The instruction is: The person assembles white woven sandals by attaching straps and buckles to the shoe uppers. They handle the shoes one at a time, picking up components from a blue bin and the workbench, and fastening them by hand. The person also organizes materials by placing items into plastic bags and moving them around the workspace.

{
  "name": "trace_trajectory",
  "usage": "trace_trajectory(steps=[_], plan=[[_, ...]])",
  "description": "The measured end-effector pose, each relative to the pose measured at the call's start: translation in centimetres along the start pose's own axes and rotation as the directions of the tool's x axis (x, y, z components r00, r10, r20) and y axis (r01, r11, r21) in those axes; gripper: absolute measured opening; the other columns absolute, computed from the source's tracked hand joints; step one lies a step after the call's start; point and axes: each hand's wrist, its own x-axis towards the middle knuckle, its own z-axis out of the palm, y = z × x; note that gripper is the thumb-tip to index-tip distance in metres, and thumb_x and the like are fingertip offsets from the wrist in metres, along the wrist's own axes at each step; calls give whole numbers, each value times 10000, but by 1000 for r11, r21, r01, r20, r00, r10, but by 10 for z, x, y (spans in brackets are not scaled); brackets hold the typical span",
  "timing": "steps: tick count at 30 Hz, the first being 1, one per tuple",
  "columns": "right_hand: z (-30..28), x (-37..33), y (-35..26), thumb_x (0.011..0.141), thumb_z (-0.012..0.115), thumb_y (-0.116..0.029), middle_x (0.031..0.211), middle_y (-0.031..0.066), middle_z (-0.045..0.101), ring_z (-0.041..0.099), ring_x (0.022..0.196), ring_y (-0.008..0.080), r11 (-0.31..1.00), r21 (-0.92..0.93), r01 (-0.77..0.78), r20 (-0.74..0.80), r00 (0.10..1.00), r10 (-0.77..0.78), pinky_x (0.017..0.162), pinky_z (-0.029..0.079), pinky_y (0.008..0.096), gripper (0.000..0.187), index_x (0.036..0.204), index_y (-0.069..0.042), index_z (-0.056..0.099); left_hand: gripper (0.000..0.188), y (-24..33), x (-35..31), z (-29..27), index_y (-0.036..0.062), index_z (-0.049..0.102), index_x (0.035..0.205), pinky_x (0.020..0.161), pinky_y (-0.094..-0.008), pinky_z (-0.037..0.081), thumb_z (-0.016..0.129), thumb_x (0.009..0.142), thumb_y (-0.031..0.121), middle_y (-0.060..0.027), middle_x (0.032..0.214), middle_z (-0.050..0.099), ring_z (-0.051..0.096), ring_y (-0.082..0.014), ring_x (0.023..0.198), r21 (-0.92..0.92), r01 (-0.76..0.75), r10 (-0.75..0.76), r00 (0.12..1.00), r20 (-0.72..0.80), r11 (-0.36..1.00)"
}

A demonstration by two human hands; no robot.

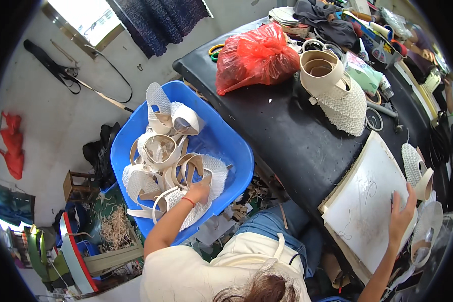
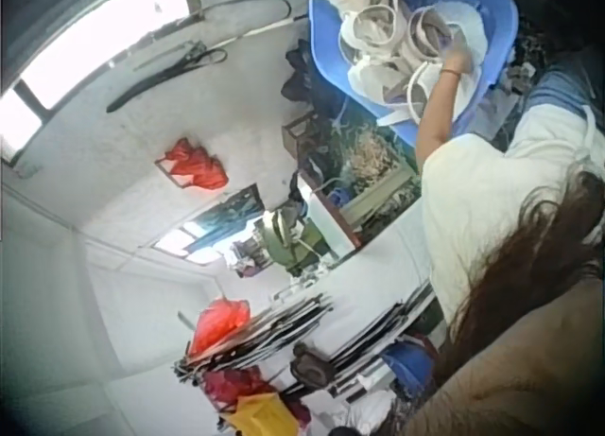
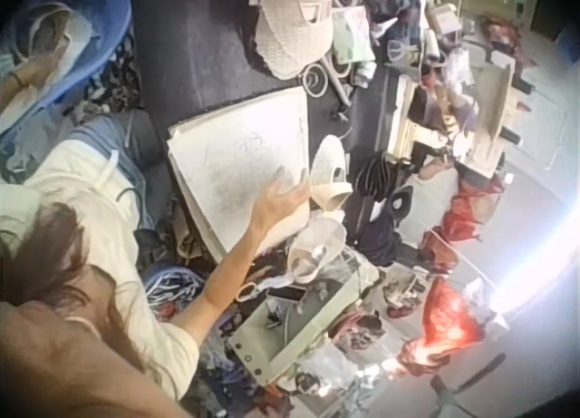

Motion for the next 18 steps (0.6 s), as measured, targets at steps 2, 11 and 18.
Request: trace_trajectory(steps=[2, 11, 18], plan=[[-7, -14, -5, 868, 574, -121, 1205, 165, 517, 463, 1147, 300, 990, 105, -99, 60, 994, 93, 993, 330, 363, 355, 1193, 3, 503, 523, -21, 11, 16, -12, 564, 1127, 970, -636, 257, 633, 628, 131, -208, 1199, 526, 372, -360, 1256, 166, -40, 64, 988, -141, 985], [4, -72, 6, 858, 564, -174, 1344, 193, 409, 334, 1279, 341, 994, -80, 77, 175, 983, -62, 1061, 238, 431, 409, 1233, -26, 498, 169, -48, -25, -37, 75, 645, 900, 701, -446, 491, 547, 762, 85, -182, 788, 643, 621, -364, 771, 145, -252, 290, 819, -495, 957], [-12, -64, 48, 917, 502, -270, 1305, 236, 436, 365, 1256, 353, 967, -47, -252, -40, 967, 250, 1021, 298, 430, 409, 1228, -5, 494, 167, 116, -183, -190, -45, 576, 997, 666, -312, 482, 527, 889, 72, -122, 818, 639, 617, -200, 738, -145, -846, 168, 265, -950, 513]])
